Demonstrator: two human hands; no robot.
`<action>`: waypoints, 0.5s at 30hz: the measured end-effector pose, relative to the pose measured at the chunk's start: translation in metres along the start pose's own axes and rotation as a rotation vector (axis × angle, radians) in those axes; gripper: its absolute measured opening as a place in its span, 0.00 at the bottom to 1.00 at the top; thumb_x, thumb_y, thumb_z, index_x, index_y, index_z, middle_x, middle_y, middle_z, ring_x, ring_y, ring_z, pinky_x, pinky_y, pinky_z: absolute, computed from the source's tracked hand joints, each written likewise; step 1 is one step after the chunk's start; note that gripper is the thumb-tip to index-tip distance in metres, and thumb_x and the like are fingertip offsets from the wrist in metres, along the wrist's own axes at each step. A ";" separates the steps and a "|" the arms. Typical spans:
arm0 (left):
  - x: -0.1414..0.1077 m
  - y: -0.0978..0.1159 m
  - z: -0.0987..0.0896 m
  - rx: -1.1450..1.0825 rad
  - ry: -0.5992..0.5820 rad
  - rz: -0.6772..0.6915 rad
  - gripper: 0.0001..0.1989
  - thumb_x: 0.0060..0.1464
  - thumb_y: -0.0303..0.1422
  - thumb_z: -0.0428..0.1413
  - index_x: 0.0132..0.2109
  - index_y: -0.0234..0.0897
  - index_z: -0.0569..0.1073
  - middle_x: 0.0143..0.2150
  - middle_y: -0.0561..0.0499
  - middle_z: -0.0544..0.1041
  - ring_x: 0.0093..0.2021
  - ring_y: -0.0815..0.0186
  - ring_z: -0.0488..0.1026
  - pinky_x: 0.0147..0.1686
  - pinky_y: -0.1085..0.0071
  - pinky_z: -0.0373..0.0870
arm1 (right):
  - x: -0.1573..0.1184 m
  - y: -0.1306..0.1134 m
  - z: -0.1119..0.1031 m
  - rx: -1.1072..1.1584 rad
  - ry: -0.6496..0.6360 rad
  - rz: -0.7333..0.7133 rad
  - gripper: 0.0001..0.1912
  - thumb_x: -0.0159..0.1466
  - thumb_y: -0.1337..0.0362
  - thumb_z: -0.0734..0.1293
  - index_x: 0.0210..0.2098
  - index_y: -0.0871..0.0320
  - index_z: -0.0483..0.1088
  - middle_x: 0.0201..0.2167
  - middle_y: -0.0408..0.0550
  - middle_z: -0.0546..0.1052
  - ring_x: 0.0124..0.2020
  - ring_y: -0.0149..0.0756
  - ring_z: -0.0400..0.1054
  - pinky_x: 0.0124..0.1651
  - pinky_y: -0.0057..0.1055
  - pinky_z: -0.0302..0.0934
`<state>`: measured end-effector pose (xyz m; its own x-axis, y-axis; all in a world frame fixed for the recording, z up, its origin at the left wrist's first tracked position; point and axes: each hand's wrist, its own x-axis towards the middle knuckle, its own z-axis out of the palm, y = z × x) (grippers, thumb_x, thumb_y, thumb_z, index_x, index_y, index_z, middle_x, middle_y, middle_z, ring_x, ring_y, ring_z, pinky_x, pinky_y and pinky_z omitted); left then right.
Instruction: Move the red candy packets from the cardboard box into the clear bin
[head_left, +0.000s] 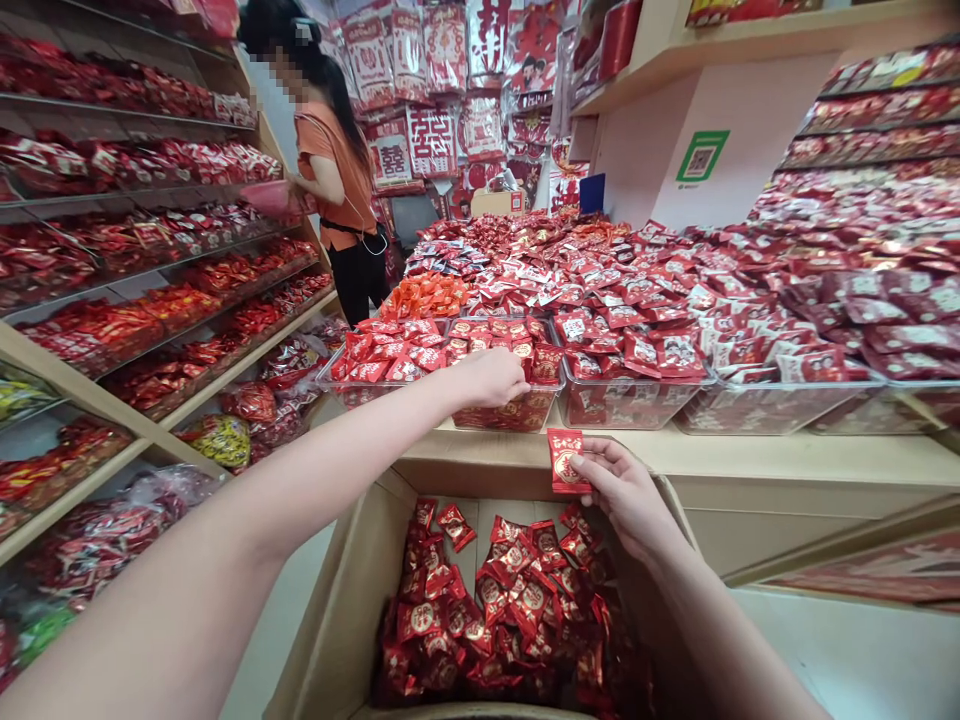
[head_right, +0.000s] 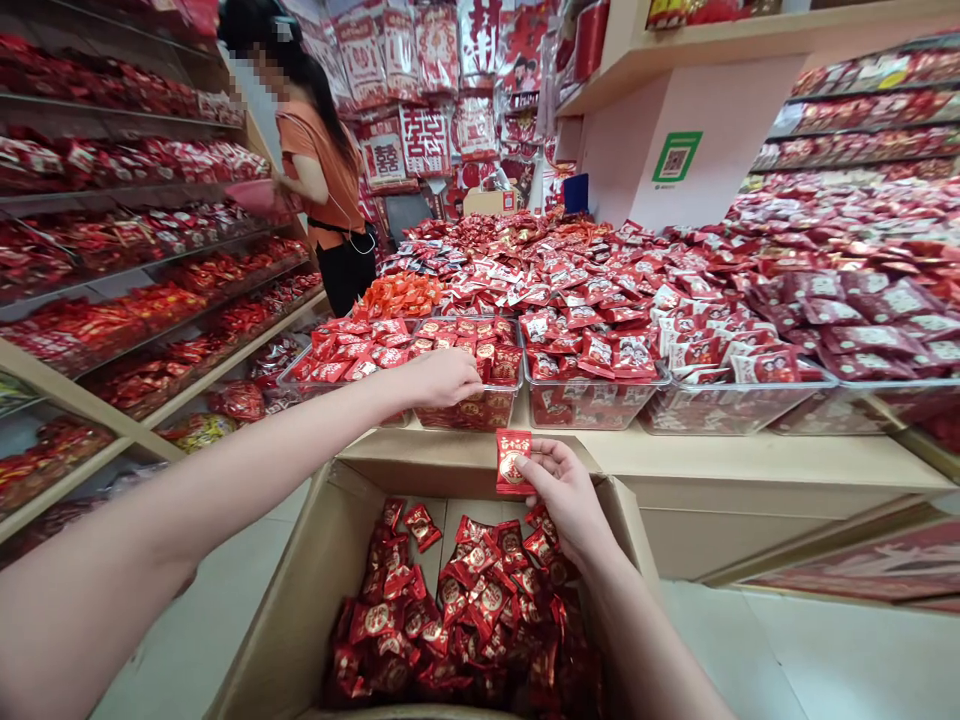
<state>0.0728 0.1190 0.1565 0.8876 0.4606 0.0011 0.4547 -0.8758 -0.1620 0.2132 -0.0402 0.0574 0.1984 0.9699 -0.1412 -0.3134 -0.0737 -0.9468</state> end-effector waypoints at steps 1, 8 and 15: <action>-0.001 0.001 0.003 0.001 0.003 -0.009 0.18 0.52 0.38 0.43 0.30 0.37 0.75 0.31 0.46 0.74 0.35 0.62 0.69 0.35 0.70 0.60 | -0.001 -0.001 0.000 0.005 0.012 -0.014 0.16 0.49 0.59 0.68 0.34 0.56 0.63 0.26 0.41 0.71 0.22 0.27 0.63 0.19 0.22 0.52; -0.008 -0.003 0.012 -0.001 0.033 -0.091 0.21 0.53 0.42 0.40 0.31 0.36 0.75 0.31 0.44 0.74 0.34 0.62 0.69 0.33 0.69 0.61 | 0.028 -0.043 0.006 -0.118 0.090 -0.399 0.16 0.49 0.62 0.68 0.35 0.54 0.59 0.25 0.39 0.69 0.25 0.28 0.62 0.28 0.26 0.56; -0.019 -0.008 0.007 0.031 0.074 -0.112 0.19 0.52 0.40 0.43 0.29 0.35 0.74 0.28 0.45 0.73 0.32 0.62 0.69 0.33 0.69 0.62 | 0.107 -0.077 0.012 -0.607 -0.026 -0.652 0.13 0.52 0.64 0.63 0.38 0.55 0.59 0.16 0.34 0.59 0.18 0.26 0.53 0.23 0.26 0.49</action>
<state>0.0519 0.1189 0.1505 0.8350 0.5422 0.0938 0.5497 -0.8142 -0.1871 0.2469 0.0721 0.1184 0.1421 0.8662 0.4790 0.4018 0.3918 -0.8277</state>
